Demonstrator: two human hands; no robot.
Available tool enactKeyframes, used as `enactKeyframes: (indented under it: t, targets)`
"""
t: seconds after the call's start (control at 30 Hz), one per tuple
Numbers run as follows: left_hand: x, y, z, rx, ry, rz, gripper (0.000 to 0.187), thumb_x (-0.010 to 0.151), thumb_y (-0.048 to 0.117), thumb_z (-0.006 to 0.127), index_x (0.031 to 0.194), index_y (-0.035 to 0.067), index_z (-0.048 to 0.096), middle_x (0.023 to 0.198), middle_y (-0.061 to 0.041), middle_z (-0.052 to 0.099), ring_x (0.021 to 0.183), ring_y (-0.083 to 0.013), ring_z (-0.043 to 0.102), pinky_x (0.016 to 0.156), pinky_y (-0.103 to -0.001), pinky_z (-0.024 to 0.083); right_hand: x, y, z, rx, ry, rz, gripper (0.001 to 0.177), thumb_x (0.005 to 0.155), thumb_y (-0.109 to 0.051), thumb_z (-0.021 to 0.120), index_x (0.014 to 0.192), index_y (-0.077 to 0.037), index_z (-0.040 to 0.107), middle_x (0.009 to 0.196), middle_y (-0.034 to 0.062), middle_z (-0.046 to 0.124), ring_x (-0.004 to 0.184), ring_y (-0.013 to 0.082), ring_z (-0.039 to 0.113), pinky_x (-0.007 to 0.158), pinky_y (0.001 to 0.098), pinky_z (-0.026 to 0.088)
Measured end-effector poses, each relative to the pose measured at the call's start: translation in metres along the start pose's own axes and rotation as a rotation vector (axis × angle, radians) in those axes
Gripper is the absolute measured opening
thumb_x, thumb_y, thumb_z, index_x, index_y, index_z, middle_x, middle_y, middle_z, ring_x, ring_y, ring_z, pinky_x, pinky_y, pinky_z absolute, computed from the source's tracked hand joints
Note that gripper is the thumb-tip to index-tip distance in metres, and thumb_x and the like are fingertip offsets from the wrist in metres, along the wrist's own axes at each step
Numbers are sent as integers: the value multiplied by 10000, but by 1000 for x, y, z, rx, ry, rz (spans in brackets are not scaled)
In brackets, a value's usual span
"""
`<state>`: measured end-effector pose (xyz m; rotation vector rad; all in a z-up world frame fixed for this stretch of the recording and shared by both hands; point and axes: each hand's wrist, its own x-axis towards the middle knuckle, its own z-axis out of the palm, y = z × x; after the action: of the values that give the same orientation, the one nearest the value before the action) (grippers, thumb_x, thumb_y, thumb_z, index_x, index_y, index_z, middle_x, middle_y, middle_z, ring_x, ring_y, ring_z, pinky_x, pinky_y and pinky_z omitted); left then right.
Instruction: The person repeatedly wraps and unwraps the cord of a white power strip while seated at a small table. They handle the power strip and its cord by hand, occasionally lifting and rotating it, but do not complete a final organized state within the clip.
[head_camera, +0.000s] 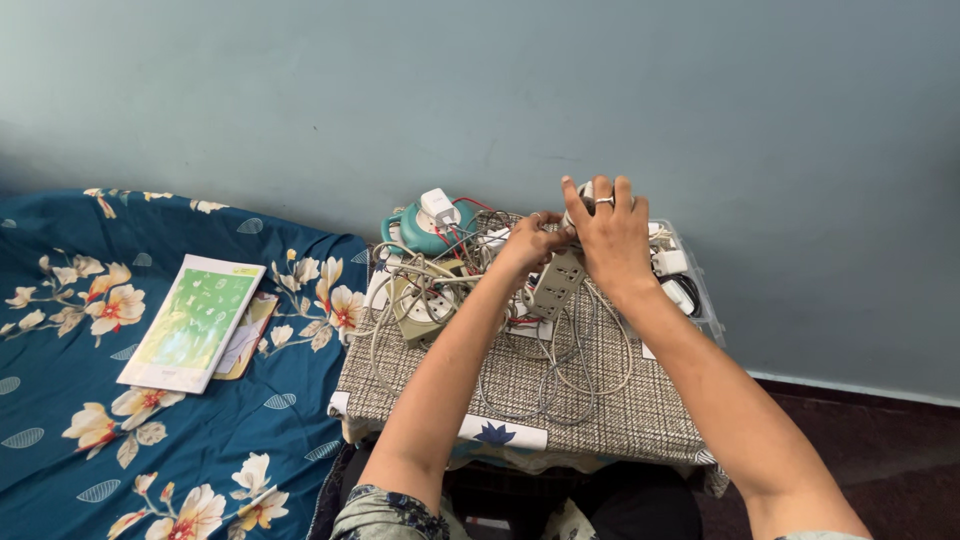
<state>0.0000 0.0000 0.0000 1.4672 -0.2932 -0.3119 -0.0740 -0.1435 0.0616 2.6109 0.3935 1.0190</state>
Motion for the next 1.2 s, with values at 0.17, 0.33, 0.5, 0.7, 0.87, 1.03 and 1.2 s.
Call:
enactKeyframes:
  t: [0.17,0.33,0.5,0.7,0.87,1.03,1.2]
  targets:
    - [0,-16,-15,-16,-167,80,696,860,288,781,1452,46,507,942,-72,674,708,-97,614,589,-241,502,1,10,0,91,65,-29,822,630,-238,861,1396,-239,560,1316,128,518,1206,346,468,839,490,452]
    - [13,-35,-15,199,-116,219,678,870,203,764,1484,76,507,992,-60,659,857,-138,662,668,-284,536,0,19,2,178,61,-41,799,576,-241,892,1319,-260,598,1323,105,511,1240,346,460,876,497,454]
    - [13,-35,-12,578,-15,545,566,866,191,769,1393,83,594,1095,-107,664,923,-239,689,817,-360,568,-8,29,1,255,78,-38,789,548,-242,927,1272,-266,616,1339,102,503,1246,354,448,895,506,450]
    - [10,-13,-16,784,-51,515,488,903,264,767,1356,118,662,1040,-146,670,969,-304,664,883,-419,533,-13,36,2,329,78,-48,727,559,-211,911,1230,-270,636,1335,79,515,1242,331,451,950,497,456]
    - [13,-19,-27,647,-140,544,450,909,229,749,1350,173,681,1106,-140,646,1005,-278,652,884,-412,528,-10,38,3,364,116,-94,697,558,-209,910,1199,-272,644,1312,70,533,1235,326,454,958,505,452]
    - [14,-28,-32,461,-210,-4,522,969,215,647,1480,269,556,1146,-138,763,850,-267,645,863,-424,515,-10,48,7,435,131,-161,700,557,-219,917,1197,-264,637,1327,53,517,1257,331,448,1028,505,450]
    - [16,-62,-14,277,-170,385,471,995,179,636,1458,143,557,1368,-100,686,1234,-186,658,1063,-317,488,-8,58,13,491,92,-184,883,559,-233,934,1345,-256,532,1356,36,493,1293,335,426,1126,484,425]
